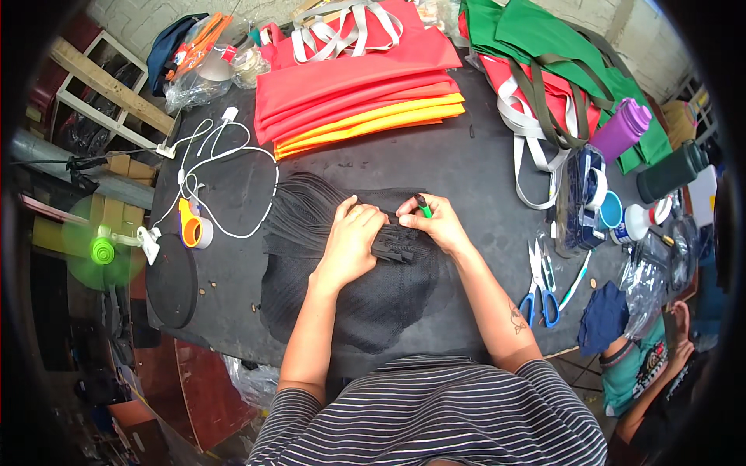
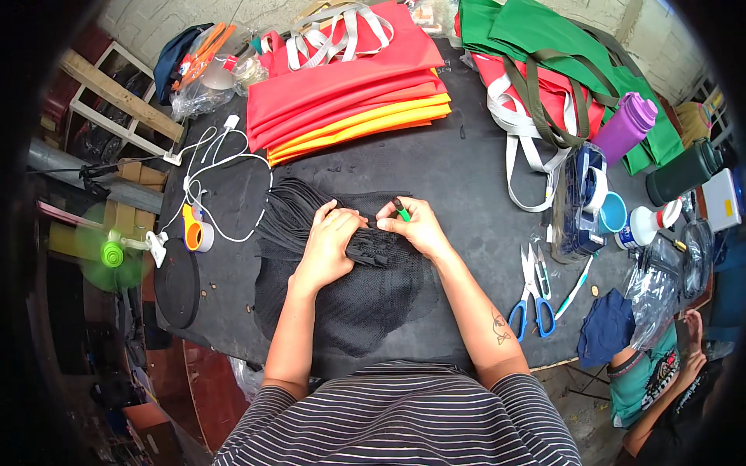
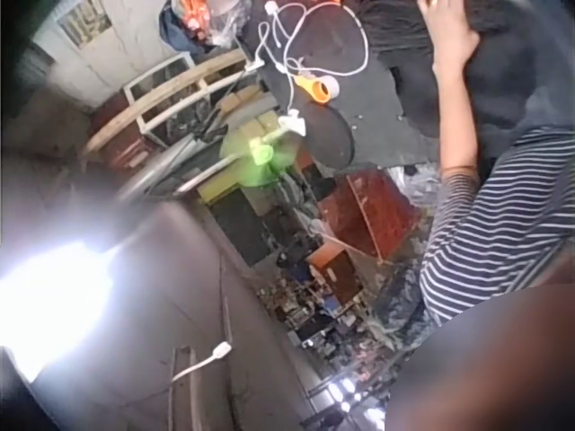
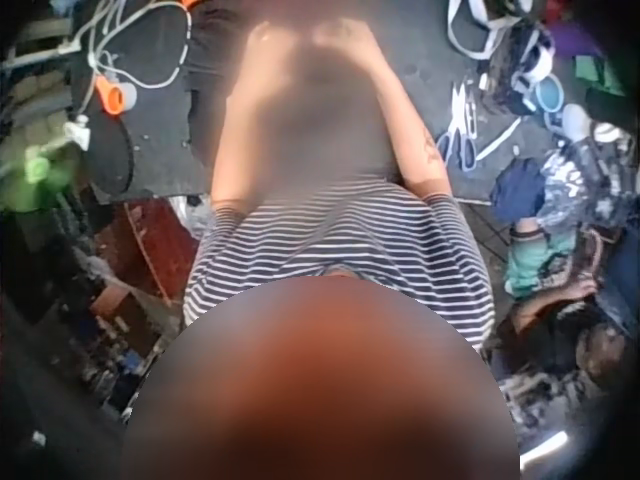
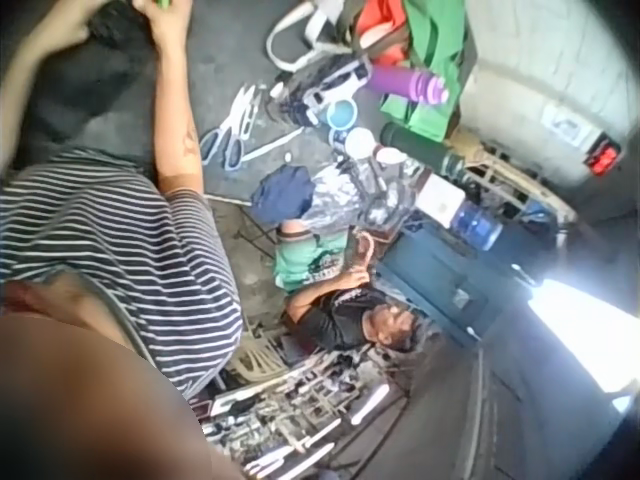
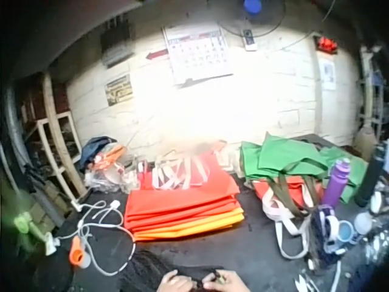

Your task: Sealing the edges of black mesh fabric pieces using a lighter.

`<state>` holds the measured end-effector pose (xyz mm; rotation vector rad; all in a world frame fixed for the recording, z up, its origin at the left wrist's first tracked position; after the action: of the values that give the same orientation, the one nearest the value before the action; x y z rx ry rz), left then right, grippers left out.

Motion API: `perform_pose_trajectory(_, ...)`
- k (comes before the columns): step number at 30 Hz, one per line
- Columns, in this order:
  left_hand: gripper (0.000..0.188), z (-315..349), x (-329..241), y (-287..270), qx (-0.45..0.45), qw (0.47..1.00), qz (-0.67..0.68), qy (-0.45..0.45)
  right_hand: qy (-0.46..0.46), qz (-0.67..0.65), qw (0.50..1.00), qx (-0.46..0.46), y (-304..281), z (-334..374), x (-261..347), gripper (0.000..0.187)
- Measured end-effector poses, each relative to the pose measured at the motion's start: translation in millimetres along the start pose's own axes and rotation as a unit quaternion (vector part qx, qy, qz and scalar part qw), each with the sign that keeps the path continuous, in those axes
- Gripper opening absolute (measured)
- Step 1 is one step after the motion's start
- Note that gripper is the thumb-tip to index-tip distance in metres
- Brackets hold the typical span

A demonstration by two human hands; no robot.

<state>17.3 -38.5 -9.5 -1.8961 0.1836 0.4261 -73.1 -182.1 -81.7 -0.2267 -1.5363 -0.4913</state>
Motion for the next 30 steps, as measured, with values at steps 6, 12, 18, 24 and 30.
perform_pose_trajectory(6,0.039,-2,-5,-6,0.005,1.000,0.010,0.012,0.008,0.061,0.990,-0.125,-24,-8,-2,0.010)
perform_pose_trajectory(12,0.038,-4,-6,-6,0.004,1.000,0.010,0.007,-0.007,0.430,0.873,-0.228,-35,-17,5,0.022)
perform_pose_trajectory(18,0.039,-4,-7,-6,-0.002,1.000,0.010,0.007,-0.004,0.407,0.895,-0.180,-25,-19,7,0.026)
perform_pose_trajectory(24,0.048,-7,-9,-9,-0.012,0.999,0.031,-0.030,-0.119,0.309,0.923,-0.196,-19,-8,9,0.018)
perform_pose_trajectory(30,0.043,-12,-6,-6,0.003,1.000,0.023,0.001,-0.023,0.138,0.989,-0.040,-4,6,4,0.013)
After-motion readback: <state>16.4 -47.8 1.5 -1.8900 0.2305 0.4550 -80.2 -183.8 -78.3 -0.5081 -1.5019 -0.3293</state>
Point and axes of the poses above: each hand's wrist, its own z-axis away from the middle knuckle, its own y-axis out of the palm, x = y × z, the point moved 4 cm from there along -z, towards the middle knuckle, and after that the axes turned 3 degrees about z, right-handed, at the moved point
